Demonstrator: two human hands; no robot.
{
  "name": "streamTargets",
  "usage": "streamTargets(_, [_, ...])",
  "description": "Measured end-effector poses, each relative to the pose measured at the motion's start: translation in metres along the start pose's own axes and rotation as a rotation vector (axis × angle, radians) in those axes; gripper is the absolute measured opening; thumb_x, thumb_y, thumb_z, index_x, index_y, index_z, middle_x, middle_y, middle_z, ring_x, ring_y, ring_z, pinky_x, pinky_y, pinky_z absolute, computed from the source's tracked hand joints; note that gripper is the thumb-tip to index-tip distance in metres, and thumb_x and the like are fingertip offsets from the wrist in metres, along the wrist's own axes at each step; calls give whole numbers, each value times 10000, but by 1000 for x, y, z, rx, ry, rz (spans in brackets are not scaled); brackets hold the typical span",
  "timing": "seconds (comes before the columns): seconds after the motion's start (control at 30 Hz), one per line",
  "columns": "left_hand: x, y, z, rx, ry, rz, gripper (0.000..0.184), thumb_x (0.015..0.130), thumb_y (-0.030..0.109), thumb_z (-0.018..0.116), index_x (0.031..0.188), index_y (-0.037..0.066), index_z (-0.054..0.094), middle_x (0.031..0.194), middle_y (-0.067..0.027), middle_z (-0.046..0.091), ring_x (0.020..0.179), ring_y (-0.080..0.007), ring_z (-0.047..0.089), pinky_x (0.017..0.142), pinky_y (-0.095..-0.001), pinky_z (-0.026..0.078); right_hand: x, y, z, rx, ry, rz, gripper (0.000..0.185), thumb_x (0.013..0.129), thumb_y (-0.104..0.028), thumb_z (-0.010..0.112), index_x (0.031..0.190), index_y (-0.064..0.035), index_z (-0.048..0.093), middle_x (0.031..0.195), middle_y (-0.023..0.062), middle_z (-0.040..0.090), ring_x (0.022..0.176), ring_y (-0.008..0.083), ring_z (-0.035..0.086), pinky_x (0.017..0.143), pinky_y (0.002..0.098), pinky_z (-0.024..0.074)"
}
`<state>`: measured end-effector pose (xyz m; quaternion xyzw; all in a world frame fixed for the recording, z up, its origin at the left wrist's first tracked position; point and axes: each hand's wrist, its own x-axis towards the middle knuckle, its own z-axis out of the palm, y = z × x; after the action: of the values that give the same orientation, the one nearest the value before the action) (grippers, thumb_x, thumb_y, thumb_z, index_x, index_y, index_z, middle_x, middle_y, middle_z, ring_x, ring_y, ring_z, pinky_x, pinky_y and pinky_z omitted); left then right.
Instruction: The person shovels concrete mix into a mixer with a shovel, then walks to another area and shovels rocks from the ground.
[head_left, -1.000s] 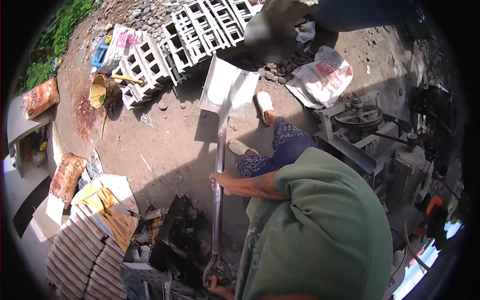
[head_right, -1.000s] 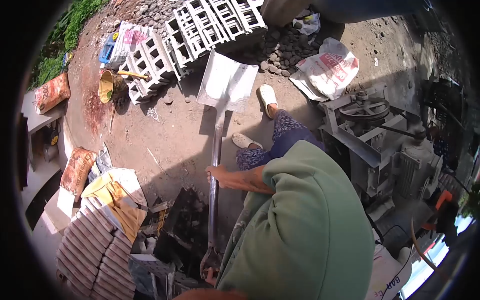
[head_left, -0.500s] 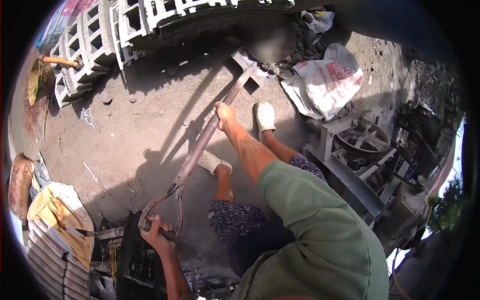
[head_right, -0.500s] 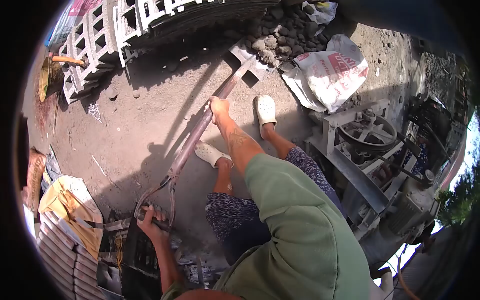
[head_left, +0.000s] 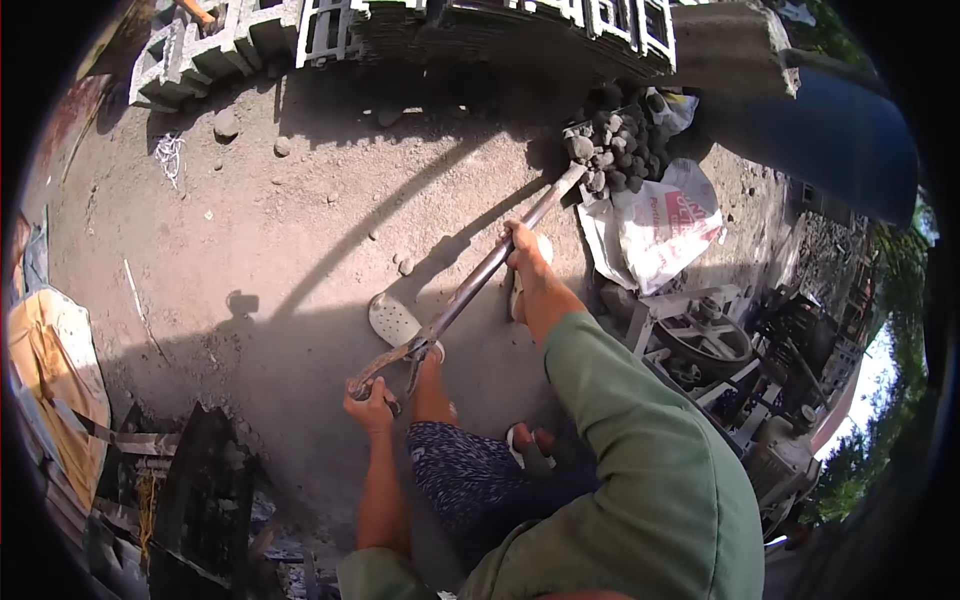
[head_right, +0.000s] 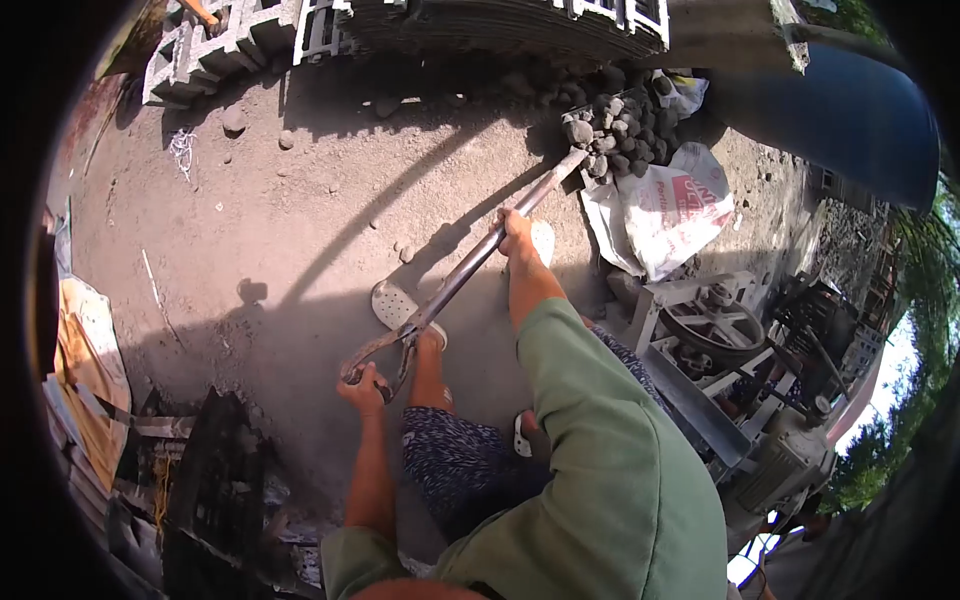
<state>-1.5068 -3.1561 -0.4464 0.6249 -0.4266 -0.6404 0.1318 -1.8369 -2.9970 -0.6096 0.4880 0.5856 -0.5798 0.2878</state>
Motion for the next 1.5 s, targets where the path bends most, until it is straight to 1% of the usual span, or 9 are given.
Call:
streamTargets(0.2, [-79, 45, -98, -33, 71, -46, 152, 721, -63, 565, 755, 12, 437, 598, -48, 448, 384, -130, 451, 368, -273, 393, -121, 48, -11, -22, -12, 85, 143, 763, -38, 552, 683, -43, 434, 550, 71, 442, 458, 193, 476, 412, 318, 420])
streamTargets(0.43, [-301, 112, -214, -6, 396, -189, 138, 699, -77, 554, 762, 4, 462, 575, -82, 472, 386, -176, 477, 340, -315, 388, -303, 114, -49, -217, -28, 232, 136, 724, -5, 555, 755, -40, 427, 566, 68, 461, 439, 179, 475, 383, 317, 407])
streamTargets(0.63, [-437, 176, -197, -31, 595, -189, 128, 705, -65, 545, 780, 3, 468, 571, -73, 467, 400, -172, 479, 356, -312, 399, -457, 100, -57, -424, -193, 365, 282, 692, 8, 587, 882, -34, 384, 598, 73, 480, 457, 173, 499, 387, 311, 423])
streamTargets(0.9, [-474, 245, -92, -164, 672, -27, 133, 704, -53, 542, 801, 2, 469, 568, -63, 462, 403, -158, 466, 382, -297, 415, -524, -38, 3, -419, -523, 319, 200, 709, -9, 583, 833, -22, 426, 600, 68, 481, 450, 160, 498, 387, 302, 421])
streamTargets(1.13, [-378, 368, 56, -448, 311, 534, 142, 704, -41, 539, 821, 2, 470, 565, -55, 458, 407, -146, 456, 405, -283, 429, -510, -337, 150, 32, -905, 56, 176, 761, -79, 621, 738, -63, 447, 554, 29, 454, 424, 135, 449, 372, 289, 398])
streamTargets(1.23, [-365, 475, 214, -90, 177, 702, 207, 687, 11, 612, 828, 15, 461, 605, -53, 473, 482, -140, 480, 421, -293, 412, -485, -504, 202, 45, -914, -248, 170, 779, -136, 626, 741, -49, 485, 528, 21, 478, 390, 120, 464, 368, 256, 432])
streamTargets(1.27, [-340, 481, 237, 353, 231, 1153, 239, 671, 30, 642, 841, 36, 474, 634, -73, 508, 466, -181, 494, 422, -317, 407, -493, -547, 205, -1, -891, -325, 181, 782, -154, 630, 745, -48, 489, 519, 18, 480, 389, 115, 476, 369, 240, 438])
streamTargets(1.33, [-343, 524, 286, 439, -64, 1582, 208, 702, 32, 662, 767, 29, 464, 578, -88, 485, 459, -226, 491, 431, -320, 383, -504, -596, 201, 138, -1076, -341, 177, 783, -154, 632, 749, -53, 491, 530, 13, 480, 399, 99, 474, 363, 226, 432])
streamTargets(1.5, [-314, 469, 248, 488, -161, 1728, 152, 701, -11, 622, 692, 43, 480, 570, -120, 475, 459, -299, 481, 447, -362, 375, -550, -581, 174, 136, -1243, -528, 223, 770, -65, 627, 872, 18, 447, 660, 79, 517, 531, 157, 575, 397, 251, 490])
